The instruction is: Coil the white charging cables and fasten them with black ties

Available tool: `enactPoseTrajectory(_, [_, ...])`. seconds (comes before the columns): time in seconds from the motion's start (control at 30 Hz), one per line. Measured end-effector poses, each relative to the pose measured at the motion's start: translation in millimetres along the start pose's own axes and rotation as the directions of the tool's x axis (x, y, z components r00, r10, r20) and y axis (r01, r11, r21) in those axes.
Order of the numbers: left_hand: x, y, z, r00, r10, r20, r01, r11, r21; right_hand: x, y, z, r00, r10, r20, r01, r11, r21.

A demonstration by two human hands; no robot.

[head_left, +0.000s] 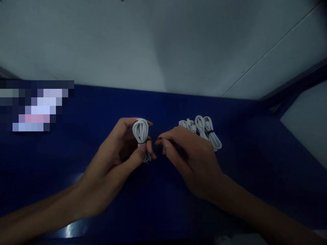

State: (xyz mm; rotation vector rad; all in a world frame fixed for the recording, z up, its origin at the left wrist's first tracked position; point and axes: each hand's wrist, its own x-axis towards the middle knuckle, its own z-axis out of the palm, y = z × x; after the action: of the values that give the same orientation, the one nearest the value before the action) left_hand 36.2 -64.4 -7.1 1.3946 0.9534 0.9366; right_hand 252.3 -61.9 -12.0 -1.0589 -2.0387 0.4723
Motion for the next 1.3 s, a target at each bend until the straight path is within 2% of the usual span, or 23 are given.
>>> enactPoseTrajectory(0.13, [3.1, -8.1, -4.3, 0.995, -0.091, 0.033, 0.092, 0.995, -0.036, 1.8, -0.8, -0.8, 0.999, 0.004, 0.044, -0.005, 0.999, 0.033])
enactPoseTrajectory(0.23, [6.7, -12.6, -6.6, 0.992, -0.115, 0.058, 0.118, 0.991, -0.059, 1.8, -2.0, -2.0, 0.997, 0.036, 0.065, -0.041, 0.995, 0.086])
enactPoseTrajectory(0.37, [5.3, -4.6, -4.0, 0.994, -0.113, 0.003, 0.113, 0.993, -0.043, 1.7, -4.8, -7.7, 0.987, 0.124, 0.104, -0.145, 0.964, 0.225])
enactPoseTrajectory(0.47, [3.5, 4.6, -2.0, 0.994, -0.111, 0.024, 0.111, 0.994, 0.007, 2.7, -3.5, -10.6, 0.980, 0.160, 0.119, -0.186, 0.946, 0.264])
enactPoseTrajectory(0.57, [5.4, 8.5, -2.5, 0.994, -0.106, 0.020, 0.105, 0.993, 0.047, 4.1, 1.4, -8.9, 0.991, 0.122, 0.054, -0.129, 0.979, 0.161])
enactPoseTrajectory(0.67, [8.6, 8.2, -4.0, 0.994, -0.112, -0.013, 0.113, 0.989, 0.100, 4.5, 5.7, -5.5, 0.996, -0.053, -0.067, 0.046, 0.994, -0.100])
enactPoseTrajectory(0.77, [9.4, 7.9, -4.7, 0.991, -0.114, -0.066, 0.121, 0.986, 0.112, 3.8, 7.1, -4.4, 0.987, -0.119, -0.110, 0.094, 0.973, -0.212])
enactPoseTrajectory(0.9, [8.7, 10.0, -4.4, 0.991, -0.112, -0.067, 0.118, 0.989, 0.086, 3.5, 8.6, -5.0, 0.985, -0.112, -0.129, 0.076, 0.963, -0.257])
enactPoseTrajectory(1.07, [11.1, 11.8, -3.7, 0.987, -0.140, -0.074, 0.145, 0.987, 0.071, 4.0, 13.4, -3.7, 0.981, -0.154, -0.115, 0.117, 0.955, -0.274])
enactPoseTrajectory(1.23, [12.9, 11.4, -3.3, 0.988, -0.137, -0.075, 0.142, 0.987, 0.075, 3.6, 14.7, -5.0, 0.975, -0.183, -0.127, 0.159, 0.971, -0.179])
enactPoseTrajectory(1.3, [12.8, 11.5, -3.7, 0.989, -0.121, -0.079, 0.129, 0.987, 0.099, 4.4, 13.0, -6.7, 0.982, -0.139, -0.128, 0.126, 0.987, -0.102])
